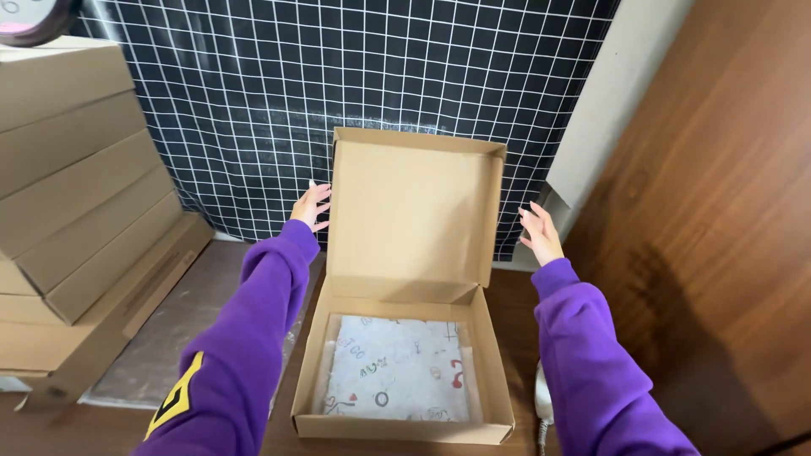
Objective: The person is unboxing new garments from cardboard boxes, removing them from protective plastic bags, and hanging them on a clothing rack.
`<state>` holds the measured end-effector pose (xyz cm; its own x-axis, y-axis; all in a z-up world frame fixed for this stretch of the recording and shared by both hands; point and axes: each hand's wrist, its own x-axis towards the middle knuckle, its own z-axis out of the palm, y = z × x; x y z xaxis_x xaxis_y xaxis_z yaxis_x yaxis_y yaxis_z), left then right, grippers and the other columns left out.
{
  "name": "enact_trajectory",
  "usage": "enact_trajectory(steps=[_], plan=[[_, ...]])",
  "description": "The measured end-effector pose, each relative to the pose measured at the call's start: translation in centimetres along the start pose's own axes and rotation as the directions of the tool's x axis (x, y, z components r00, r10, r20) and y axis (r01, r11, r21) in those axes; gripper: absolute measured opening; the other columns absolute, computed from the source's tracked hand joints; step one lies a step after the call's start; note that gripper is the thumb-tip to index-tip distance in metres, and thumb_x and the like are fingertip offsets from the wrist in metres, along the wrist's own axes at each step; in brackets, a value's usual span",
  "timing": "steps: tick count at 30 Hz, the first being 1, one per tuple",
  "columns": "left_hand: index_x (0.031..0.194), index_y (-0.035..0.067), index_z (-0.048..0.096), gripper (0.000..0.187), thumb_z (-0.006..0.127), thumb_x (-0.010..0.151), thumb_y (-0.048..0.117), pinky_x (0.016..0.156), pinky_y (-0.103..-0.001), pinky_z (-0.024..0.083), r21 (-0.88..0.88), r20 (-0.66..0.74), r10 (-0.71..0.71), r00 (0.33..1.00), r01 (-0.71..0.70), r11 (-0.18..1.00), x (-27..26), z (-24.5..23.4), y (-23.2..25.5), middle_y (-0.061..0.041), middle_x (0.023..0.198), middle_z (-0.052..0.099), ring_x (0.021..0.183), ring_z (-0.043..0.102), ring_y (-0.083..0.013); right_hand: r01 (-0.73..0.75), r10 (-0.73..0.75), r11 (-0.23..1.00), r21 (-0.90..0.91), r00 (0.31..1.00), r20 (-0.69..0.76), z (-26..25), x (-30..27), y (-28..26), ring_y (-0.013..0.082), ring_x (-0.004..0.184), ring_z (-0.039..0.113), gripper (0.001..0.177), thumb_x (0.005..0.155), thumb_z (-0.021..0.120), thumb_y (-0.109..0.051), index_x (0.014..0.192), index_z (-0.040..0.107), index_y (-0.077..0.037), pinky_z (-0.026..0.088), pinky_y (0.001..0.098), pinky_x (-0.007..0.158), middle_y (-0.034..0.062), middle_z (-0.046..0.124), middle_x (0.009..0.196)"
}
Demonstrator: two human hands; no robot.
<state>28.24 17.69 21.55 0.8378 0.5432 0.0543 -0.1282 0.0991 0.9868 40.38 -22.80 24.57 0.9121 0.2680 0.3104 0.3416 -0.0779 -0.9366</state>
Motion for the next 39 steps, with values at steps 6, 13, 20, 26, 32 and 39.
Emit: enact_trajectory(steps=[6,13,20,26,32,39], plan=[[0.108,0.014,0.055,0.036,0.036,0.093,0.040,0.090,-0.047,0.041,0.010,0.042,0.029,0.999,-0.030,1.000,-3.4,1.3,0.8,-0.008,0.112,0.057,0.107,0.053,-0.0255,0.105,-0.098,0.991,0.088,0.992,-0.073,0.7,-2.0,-1.5,0.0205,0.108,0.051,0.025,0.093,0.046,-0.026,0.114,0.049,-0.013,0.045,0.0326,0.084,0.0087,0.057,0.112],[0.110,0.011,0.052,0.043,0.036,0.093,0.047,0.087,-0.045,0.043,-0.072,0.041,0.052,0.998,-0.048,0.996,-8.1,1.6,-3.1,-0.012,0.114,0.055,0.106,0.053,-0.0272,0.215,-0.200,0.971,0.106,0.970,-0.134,0.9,-9.6,-5.0,0.0180,0.094,0.059,0.015,0.093,0.048,-0.020,0.097,0.056,-0.008,0.049,0.0282,0.078,0.0114,0.061,0.101],[0.088,0.010,0.040,0.023,0.040,0.094,0.032,0.085,-0.047,0.044,-0.010,0.125,-0.114,0.986,0.116,0.993,-14.0,-0.3,-14.8,-0.018,0.111,0.056,0.104,0.053,-0.0314,0.291,-0.291,0.956,0.046,0.957,-0.010,-1.6,-18.2,-1.1,0.0250,0.086,0.062,0.040,0.094,0.045,-0.017,0.056,0.046,-0.004,0.052,0.0319,0.071,0.0161,0.062,0.090],[0.086,0.019,0.057,0.029,0.059,0.075,0.046,0.082,-0.037,0.048,0.741,-0.016,-0.068,0.998,0.058,0.669,-13.3,-3.0,-34.7,-0.004,0.094,0.061,0.093,0.058,-0.0234,0.187,-0.185,0.981,0.045,0.982,-0.036,-1.7,-23.1,1.7,0.0224,0.076,0.062,0.043,0.092,0.050,-0.011,0.050,0.041,-0.005,0.052,0.0308,0.067,0.0165,0.062,0.080],[0.072,0.015,0.053,0.013,0.058,0.074,0.027,0.059,-0.039,0.052,0.955,-0.065,0.431,0.900,-0.069,0.289,-18.7,0.2,-28.3,-0.003,0.083,0.051,0.077,0.057,-0.0241,-0.050,0.051,0.998,0.031,0.998,-0.027,1.0,-25.2,3.8,0.0182,0.079,0.062,0.037,0.090,0.056,-0.017,0.055,0.049,-0.005,0.051,0.0287,0.069,0.0131,0.064,0.081],[0.094,0.012,0.055,0.036,0.065,0.067,0.035,0.071,-0.039,0.052,0.934,-0.203,0.105,0.974,0.160,0.320,-18.9,0.4,-28.1,-0.009,0.101,0.047,0.088,0.057,-0.0288,-0.159,0.180,0.971,-0.181,0.978,0.106,6.2,-22.0,14.3,0.0209,0.081,0.062,0.015,0.082,0.064,-0.019,0.081,0.063,-0.003,0.051,0.0323,0.069,0.0141,0.064,0.083]])
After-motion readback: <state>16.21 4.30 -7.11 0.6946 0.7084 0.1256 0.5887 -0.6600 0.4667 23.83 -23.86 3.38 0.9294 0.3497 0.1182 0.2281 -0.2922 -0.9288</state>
